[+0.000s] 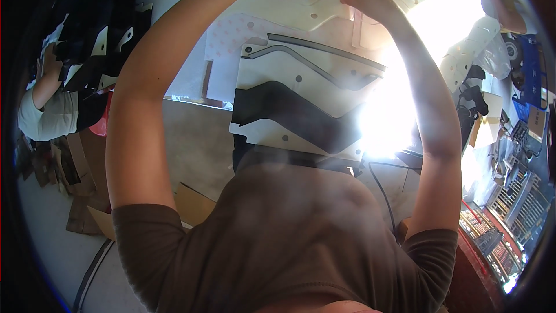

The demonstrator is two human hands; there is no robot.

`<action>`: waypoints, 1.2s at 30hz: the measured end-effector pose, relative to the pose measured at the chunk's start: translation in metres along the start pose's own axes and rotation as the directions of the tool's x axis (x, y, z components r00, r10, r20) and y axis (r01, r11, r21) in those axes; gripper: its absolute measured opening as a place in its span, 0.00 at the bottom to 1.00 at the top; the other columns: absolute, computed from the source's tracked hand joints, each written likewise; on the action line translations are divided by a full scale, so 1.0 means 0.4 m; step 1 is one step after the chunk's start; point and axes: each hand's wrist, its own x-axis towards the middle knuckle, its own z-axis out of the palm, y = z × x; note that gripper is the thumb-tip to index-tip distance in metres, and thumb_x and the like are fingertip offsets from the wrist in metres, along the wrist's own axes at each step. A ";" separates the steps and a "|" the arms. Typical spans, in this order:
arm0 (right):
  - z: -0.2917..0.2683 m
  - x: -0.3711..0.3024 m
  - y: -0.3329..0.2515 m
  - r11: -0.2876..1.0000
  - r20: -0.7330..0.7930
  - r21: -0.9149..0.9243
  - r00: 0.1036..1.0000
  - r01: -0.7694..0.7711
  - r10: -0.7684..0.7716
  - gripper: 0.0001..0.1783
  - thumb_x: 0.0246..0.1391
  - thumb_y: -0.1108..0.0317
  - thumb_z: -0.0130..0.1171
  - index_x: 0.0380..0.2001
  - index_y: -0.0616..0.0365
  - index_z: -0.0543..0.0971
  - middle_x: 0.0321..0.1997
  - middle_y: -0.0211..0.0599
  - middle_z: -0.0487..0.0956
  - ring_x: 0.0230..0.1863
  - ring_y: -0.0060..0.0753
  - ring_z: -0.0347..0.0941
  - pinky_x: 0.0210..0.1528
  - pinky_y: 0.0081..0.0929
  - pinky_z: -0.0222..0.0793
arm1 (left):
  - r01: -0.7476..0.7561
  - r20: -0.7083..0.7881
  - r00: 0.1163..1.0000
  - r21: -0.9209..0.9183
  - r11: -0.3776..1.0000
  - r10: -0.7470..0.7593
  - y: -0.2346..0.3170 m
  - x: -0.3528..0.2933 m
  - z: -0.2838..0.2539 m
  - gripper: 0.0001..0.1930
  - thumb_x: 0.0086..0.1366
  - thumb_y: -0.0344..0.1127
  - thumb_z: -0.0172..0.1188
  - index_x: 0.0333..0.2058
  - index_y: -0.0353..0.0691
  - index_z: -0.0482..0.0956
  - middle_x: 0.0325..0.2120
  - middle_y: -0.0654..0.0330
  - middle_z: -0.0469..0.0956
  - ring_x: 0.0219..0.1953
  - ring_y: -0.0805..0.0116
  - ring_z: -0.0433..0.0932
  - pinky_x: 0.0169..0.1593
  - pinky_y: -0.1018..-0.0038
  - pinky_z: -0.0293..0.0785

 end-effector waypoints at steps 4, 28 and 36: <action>-0.031 -0.009 -0.045 1.000 0.131 0.025 0.991 -0.007 0.004 0.10 0.49 0.66 0.61 0.34 0.58 0.76 0.35 0.42 0.77 0.41 0.43 0.73 0.43 0.36 0.70 | 0.001 0.018 1.000 -0.027 1.000 -0.001 0.006 -0.005 -0.005 0.30 0.56 0.35 0.58 0.59 0.50 0.67 0.38 0.45 0.70 0.43 0.50 0.71 0.49 0.62 0.67; -0.100 -0.214 -0.291 0.874 -0.149 -0.177 0.865 0.454 -0.479 0.09 0.40 0.71 0.61 0.25 0.58 0.71 0.29 0.35 0.73 0.37 0.38 0.74 0.43 0.33 0.70 | -0.049 0.237 0.970 -0.014 0.999 0.051 -0.046 0.022 -0.055 0.34 0.55 0.34 0.60 0.62 0.55 0.62 0.38 0.49 0.71 0.41 0.55 0.71 0.48 0.66 0.68; -0.141 -0.360 -0.518 0.804 -0.120 -0.325 0.822 0.497 -0.557 0.10 0.34 0.73 0.59 0.23 0.57 0.70 0.25 0.34 0.69 0.30 0.32 0.71 0.34 0.27 0.65 | 0.092 0.427 0.884 0.246 0.965 -0.193 0.072 -0.014 -0.109 0.42 0.51 0.30 0.64 0.64 0.66 0.57 0.41 0.54 0.71 0.47 0.56 0.72 0.49 0.64 0.70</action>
